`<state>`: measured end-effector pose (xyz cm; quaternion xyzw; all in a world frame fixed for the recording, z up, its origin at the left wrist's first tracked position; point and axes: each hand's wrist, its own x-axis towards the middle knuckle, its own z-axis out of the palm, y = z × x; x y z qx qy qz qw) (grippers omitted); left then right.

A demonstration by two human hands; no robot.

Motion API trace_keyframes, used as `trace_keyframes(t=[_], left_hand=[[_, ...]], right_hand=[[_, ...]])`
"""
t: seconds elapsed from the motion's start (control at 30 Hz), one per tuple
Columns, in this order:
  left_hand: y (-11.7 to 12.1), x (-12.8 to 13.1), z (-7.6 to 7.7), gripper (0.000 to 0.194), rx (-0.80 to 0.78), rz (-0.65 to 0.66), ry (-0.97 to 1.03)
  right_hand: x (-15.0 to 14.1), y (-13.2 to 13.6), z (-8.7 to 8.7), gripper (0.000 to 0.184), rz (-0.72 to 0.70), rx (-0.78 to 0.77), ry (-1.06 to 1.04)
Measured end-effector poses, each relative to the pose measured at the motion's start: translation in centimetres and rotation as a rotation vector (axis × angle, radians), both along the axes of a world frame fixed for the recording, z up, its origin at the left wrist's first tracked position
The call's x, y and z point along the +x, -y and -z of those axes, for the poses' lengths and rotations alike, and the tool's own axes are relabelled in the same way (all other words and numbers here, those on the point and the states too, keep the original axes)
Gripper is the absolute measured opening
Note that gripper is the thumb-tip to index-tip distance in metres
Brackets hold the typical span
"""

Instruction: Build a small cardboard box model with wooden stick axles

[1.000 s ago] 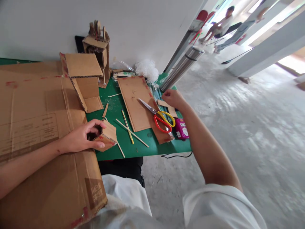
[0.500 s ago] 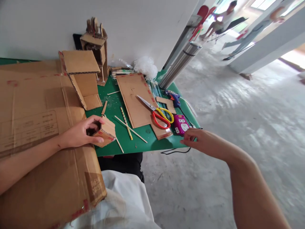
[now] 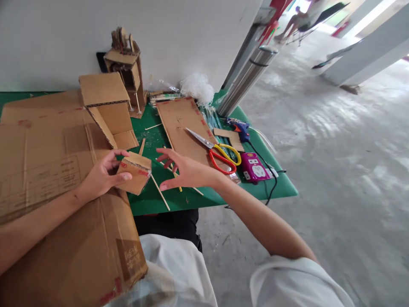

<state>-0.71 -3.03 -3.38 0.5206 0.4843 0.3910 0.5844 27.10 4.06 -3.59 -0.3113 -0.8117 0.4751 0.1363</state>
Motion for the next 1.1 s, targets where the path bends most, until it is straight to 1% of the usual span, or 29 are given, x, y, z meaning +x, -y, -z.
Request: trace_keyframes(t=[0.1,0.17,0.27,0.4,0.57,0.7,0.87,1.0,1.1], left_hand=[[-0.3,0.0,-0.1,0.064,0.0,-0.082,0.065],[-0.3,0.1,-0.1,0.063,0.01,-0.107,0.1],[-0.4,0.1,0.2,0.063,0.05,-0.14,0.102],[-0.6,0.0,0.4,0.064,0.088,-0.194,0.067],[-0.9,0.3,0.3,0.064,0.106,-0.221,0.038],[-0.9,0.4,0.4,0.064,0.109,-0.208,0.019],[-0.9,0.1,0.4,0.065,0.131,-0.144,0.012],[-0.7,-0.2,0.5,0.057,0.155,-0.06,0.063],[-0.6,-0.2,1.0,0.053,0.197,-0.033,0.116]], right_hand=[[-2.7,-1.0,1.2,0.11,-0.082,-0.074,-0.128],[-4.0,-1.4,1.6,0.108,-0.116,-0.117,-0.162],[-5.5,-1.6,2.0,0.102,-0.121,-0.153,-0.223],[-6.5,-2.0,2.7,0.095,-0.087,-0.183,-0.301],[-6.4,-2.3,3.2,0.091,-0.061,-0.188,-0.342],[-6.1,-2.2,3.3,0.089,-0.065,-0.234,-0.389],[-6.2,-2.2,3.2,0.09,-0.066,-0.288,-0.403],[-6.0,-2.3,3.3,0.087,-0.059,-0.306,-0.45],[-5.9,-2.4,3.8,0.084,-0.059,-0.3,-0.478]])
